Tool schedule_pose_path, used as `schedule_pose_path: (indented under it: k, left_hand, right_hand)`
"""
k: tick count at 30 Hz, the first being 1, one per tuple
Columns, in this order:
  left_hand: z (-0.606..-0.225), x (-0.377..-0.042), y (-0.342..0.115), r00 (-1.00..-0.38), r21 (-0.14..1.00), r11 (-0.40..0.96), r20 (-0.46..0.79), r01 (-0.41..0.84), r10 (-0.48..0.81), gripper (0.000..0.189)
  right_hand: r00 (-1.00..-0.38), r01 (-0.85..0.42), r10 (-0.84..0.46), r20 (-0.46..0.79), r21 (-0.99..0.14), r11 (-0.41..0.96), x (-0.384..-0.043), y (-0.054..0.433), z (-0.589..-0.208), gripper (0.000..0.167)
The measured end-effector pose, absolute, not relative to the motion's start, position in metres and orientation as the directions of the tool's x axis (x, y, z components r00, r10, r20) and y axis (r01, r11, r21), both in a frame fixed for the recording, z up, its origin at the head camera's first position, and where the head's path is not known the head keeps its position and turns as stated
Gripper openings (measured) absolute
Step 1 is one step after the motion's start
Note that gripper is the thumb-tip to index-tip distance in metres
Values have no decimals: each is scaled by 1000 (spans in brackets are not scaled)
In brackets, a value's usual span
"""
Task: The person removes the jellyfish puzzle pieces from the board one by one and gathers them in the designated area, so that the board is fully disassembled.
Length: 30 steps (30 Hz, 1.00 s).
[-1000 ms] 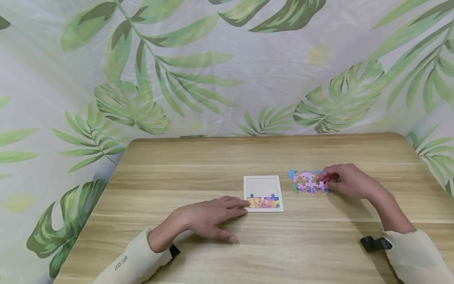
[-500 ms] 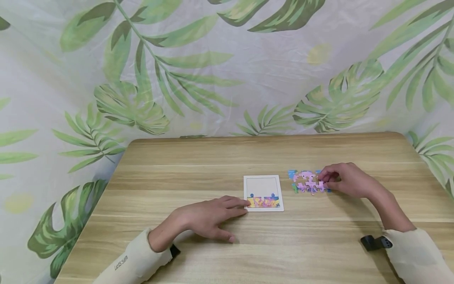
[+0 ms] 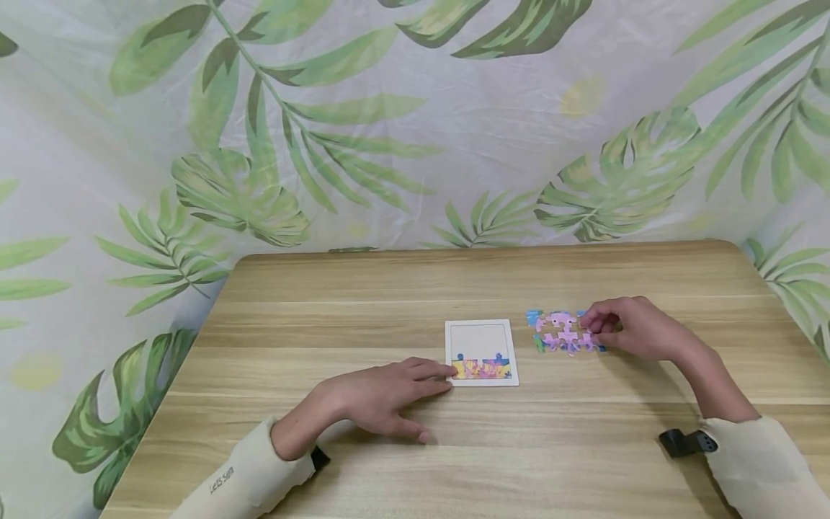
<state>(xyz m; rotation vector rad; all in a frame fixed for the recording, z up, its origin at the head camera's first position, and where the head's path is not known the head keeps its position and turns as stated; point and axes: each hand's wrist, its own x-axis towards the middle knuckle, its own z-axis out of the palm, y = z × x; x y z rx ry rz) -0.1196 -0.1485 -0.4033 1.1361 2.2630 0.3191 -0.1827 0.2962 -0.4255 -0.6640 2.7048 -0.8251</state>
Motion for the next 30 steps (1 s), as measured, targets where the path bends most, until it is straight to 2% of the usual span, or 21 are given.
schedule_pose_path:
  k: [6,17,30]
  left_hand:
    - [-404,-120,-148,-462,454,602,-388,657,797,73]
    - [-402,-120,-148,-464,455,607,-394,652,794,73]
    - [-403,-119,-148,-464,440,602,-387,667,797,73]
  right_hand:
    - [-880,-352,-468,-73,-562,749,-181,297,-420,18]
    - [-856,-354,-508,-92,-612,708,-184,273,-412,17]
    - [-791,-415,-606,-80,-657,629,-190,220,-408,17]
